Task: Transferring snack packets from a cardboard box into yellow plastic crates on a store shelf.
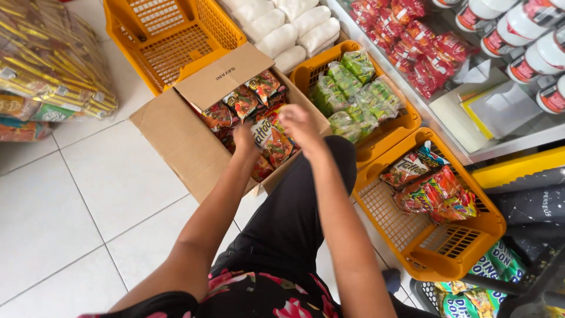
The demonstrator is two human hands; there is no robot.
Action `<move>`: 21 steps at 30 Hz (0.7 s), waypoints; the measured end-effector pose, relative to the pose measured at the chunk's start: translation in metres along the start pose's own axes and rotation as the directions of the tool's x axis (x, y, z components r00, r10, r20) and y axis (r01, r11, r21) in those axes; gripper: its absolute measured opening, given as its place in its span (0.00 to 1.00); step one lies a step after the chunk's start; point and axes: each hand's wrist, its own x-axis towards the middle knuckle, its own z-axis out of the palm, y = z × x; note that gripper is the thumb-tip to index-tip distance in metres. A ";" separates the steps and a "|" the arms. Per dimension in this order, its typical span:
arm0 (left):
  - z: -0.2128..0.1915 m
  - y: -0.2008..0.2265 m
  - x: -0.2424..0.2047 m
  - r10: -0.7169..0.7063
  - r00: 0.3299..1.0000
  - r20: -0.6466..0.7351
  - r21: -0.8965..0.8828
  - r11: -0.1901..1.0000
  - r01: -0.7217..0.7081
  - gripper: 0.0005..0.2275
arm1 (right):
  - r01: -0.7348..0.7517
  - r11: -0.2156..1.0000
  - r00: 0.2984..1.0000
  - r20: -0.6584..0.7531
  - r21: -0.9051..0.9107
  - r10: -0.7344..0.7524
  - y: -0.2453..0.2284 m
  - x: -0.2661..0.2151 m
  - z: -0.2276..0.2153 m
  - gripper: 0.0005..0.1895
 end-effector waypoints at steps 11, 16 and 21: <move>-0.025 -0.089 0.023 -0.293 0.956 -0.018 0.037 0.955 0.293 0.09 | 0.136 0.233 0.946 0.196 -0.963 0.260 0.092 0.010 0.041 0.21; -0.033 -0.098 0.039 -0.337 0.941 0.018 0.326 0.892 0.313 0.15 | 0.109 0.232 0.945 0.173 -0.967 0.277 0.120 0.009 0.036 0.17; 0.028 -0.058 -0.029 -0.188 0.972 0.142 0.335 0.933 0.132 0.12 | 0.158 0.146 0.981 0.172 -0.977 0.088 0.091 -0.007 0.040 0.11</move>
